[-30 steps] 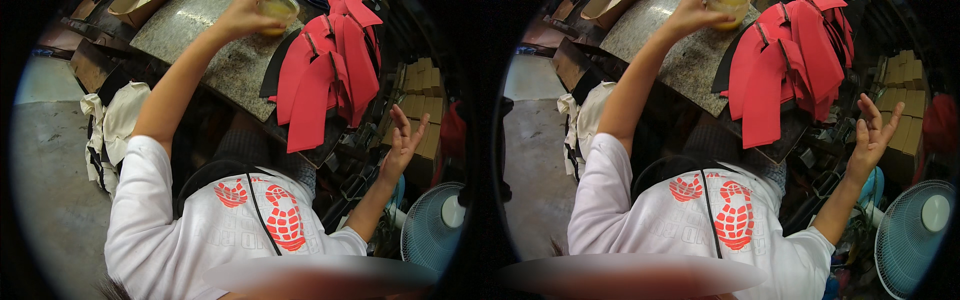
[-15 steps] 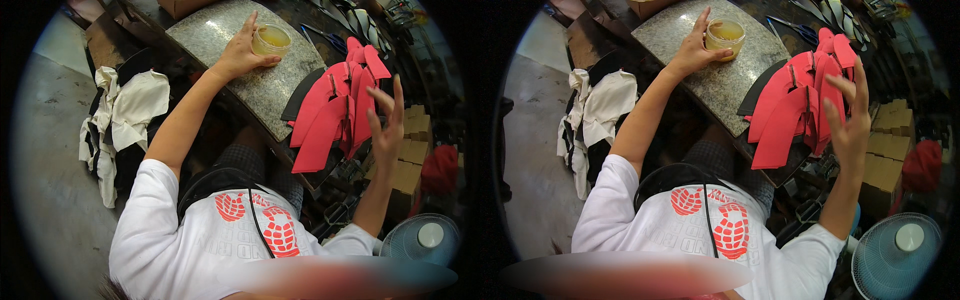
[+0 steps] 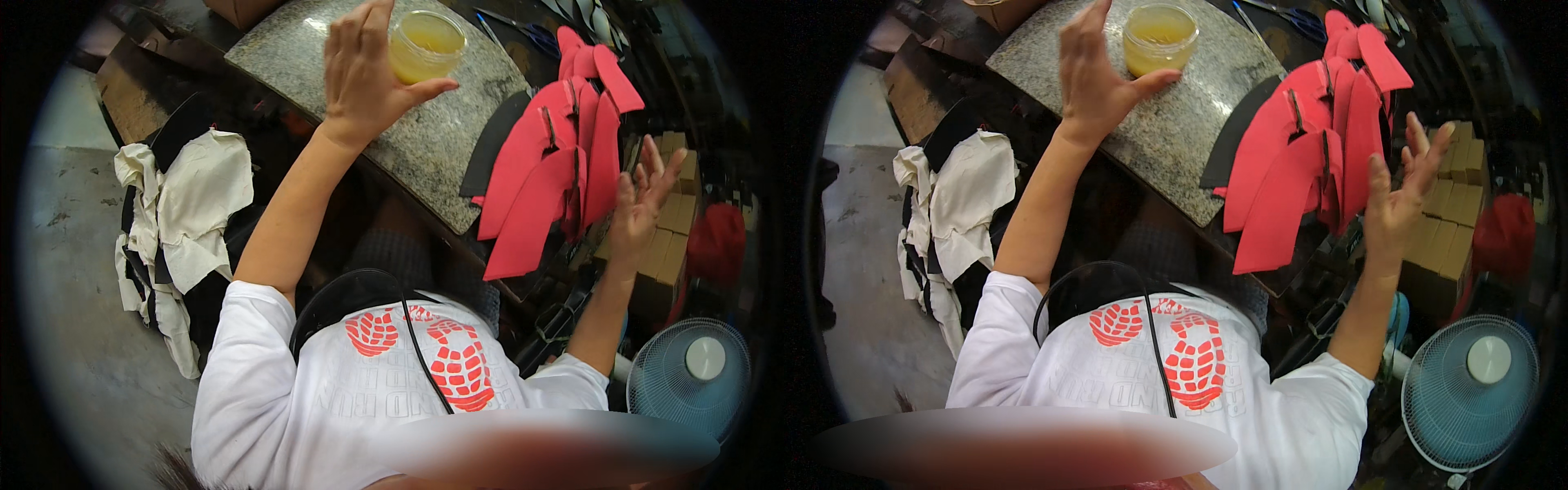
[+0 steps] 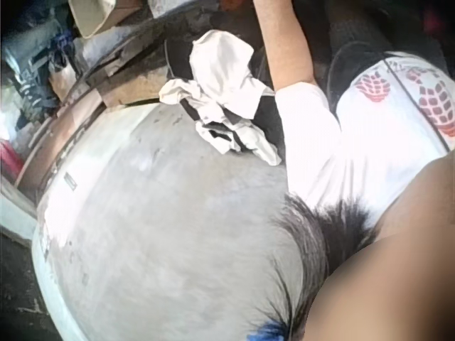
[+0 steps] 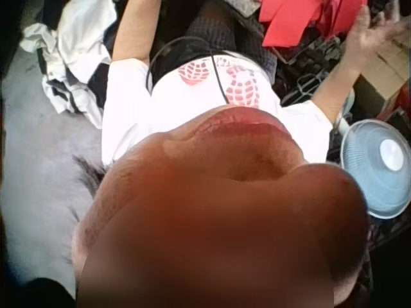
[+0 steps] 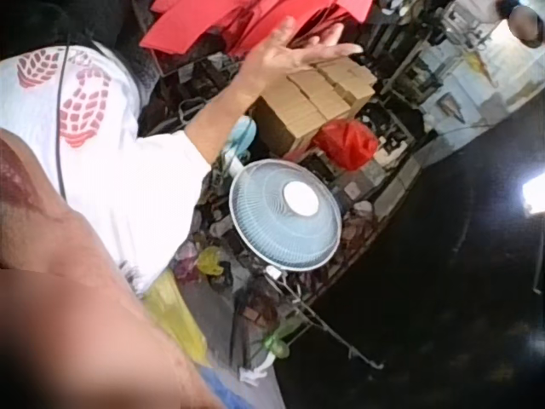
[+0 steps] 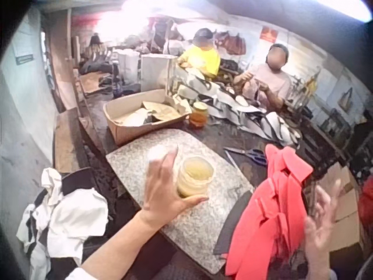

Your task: The person assembles pink sandals by attaching black straps to pink soles using a yellow adhesive. They then cut white fabric pieces and attach them to the sandals. Finally, they place the finished sandals into a bag.

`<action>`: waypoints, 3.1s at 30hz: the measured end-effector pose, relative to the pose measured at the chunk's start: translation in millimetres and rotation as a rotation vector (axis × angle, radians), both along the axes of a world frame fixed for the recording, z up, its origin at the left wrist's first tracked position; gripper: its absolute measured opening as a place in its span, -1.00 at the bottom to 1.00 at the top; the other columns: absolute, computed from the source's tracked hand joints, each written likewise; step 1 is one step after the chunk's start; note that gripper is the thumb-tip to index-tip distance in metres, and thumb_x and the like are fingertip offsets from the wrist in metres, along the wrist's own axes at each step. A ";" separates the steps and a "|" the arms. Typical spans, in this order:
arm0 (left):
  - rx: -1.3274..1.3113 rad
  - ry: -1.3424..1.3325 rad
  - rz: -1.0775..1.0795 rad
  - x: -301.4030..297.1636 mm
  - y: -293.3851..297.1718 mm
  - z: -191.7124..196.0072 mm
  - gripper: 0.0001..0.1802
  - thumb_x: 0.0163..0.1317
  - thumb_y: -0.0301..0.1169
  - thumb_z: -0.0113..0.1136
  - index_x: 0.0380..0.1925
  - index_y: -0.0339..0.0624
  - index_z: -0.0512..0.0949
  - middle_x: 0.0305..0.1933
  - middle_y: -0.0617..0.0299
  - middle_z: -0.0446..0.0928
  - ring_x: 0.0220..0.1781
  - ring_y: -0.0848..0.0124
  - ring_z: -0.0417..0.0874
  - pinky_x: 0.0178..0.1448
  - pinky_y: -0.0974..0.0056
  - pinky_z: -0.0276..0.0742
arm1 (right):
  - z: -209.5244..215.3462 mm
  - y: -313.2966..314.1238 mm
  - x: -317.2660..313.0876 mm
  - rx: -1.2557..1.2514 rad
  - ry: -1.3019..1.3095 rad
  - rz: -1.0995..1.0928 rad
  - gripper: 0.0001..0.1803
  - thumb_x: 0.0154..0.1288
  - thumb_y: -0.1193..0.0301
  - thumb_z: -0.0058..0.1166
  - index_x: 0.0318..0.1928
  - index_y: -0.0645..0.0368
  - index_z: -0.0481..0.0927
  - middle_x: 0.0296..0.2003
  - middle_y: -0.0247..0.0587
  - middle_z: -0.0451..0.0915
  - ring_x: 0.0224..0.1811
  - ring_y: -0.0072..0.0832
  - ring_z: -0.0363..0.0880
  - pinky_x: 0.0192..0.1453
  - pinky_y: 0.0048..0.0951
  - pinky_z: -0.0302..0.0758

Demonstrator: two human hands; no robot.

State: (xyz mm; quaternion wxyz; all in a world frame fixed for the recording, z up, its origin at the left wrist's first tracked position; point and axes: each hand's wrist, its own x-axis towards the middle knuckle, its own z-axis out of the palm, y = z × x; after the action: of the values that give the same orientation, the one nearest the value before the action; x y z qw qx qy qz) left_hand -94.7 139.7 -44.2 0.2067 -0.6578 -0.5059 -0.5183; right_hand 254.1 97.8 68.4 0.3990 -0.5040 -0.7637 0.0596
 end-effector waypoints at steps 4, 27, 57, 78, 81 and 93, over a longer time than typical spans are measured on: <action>-0.037 -0.047 -0.434 46.6 -27.0 8.7 -0.21 0.15 0.15 0.36 0.13 -0.26 0.45 0.05 -0.03 0.53 0.03 -0.01 0.54 0.17 0.01 0.43 | -35.6 -23.9 16.8 -0.037 0.002 0.021 0.21 0.27 -0.13 0.26 0.64 -0.02 -0.27 0.51 0.11 0.18 0.58 -0.10 0.10 0.59 0.03 0.00; -1.061 -0.622 -0.797 176.3 -29.7 31.8 0.23 0.02 0.06 0.46 0.43 -0.63 0.07 0.25 -0.47 0.38 0.39 -0.19 0.36 0.50 0.05 0.28 | -106.2 -26.0 32.4 -0.061 0.298 -0.003 0.49 0.07 -0.24 0.34 0.60 0.03 -0.54 0.57 0.11 0.02 0.63 -0.07 -0.02 0.65 -0.07 -0.11; -1.052 -1.257 -0.989 93.1 -34.9 44.6 -0.32 0.10 -0.45 0.49 0.22 -0.33 0.43 0.09 0.09 0.63 0.07 0.33 0.68 0.20 0.19 0.63 | -63.1 -26.6 -52.2 -0.129 0.037 0.088 0.40 0.05 0.30 0.46 0.62 -0.03 -0.43 0.55 0.16 0.09 0.57 -0.13 0.15 0.60 -0.17 0.11; -0.849 -0.889 -0.701 95.3 -34.5 19.4 -0.19 -0.06 -0.24 0.62 0.16 -0.43 0.48 0.08 -0.09 0.61 0.09 0.18 0.67 0.21 0.17 0.57 | -91.5 225.2 149.0 -0.483 0.261 -0.424 0.32 0.14 -0.34 0.21 0.63 0.10 -0.20 0.54 0.17 0.11 0.56 -0.05 0.16 0.57 -0.12 0.11; -0.834 -0.876 -0.691 95.6 -34.8 17.6 -0.17 -0.07 -0.21 0.62 0.16 -0.43 0.48 0.10 -0.11 0.57 0.12 0.12 0.65 0.25 0.14 0.54 | -89.5 235.7 143.1 -0.560 0.209 -0.420 0.41 0.02 -0.38 0.29 0.62 0.14 -0.16 0.53 0.18 0.14 0.51 -0.02 0.25 0.51 -0.09 0.23; -0.847 -0.865 -0.680 96.4 -36.5 19.2 -0.18 -0.05 -0.24 0.61 0.18 -0.42 0.46 0.10 -0.05 0.57 0.10 0.22 0.66 0.18 0.18 0.59 | -52.2 199.8 74.5 -0.714 0.752 0.038 0.42 0.12 -0.08 0.43 0.62 0.06 -0.41 0.52 0.09 0.15 0.46 -0.16 0.33 0.43 -0.18 0.39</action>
State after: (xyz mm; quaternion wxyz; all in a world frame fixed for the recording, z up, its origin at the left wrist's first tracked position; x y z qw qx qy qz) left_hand 1.7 103.2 -25.0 -0.4621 -0.5381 -0.4672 -0.5279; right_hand 328.7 297.6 16.2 0.4479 -0.5385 -0.5088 0.5005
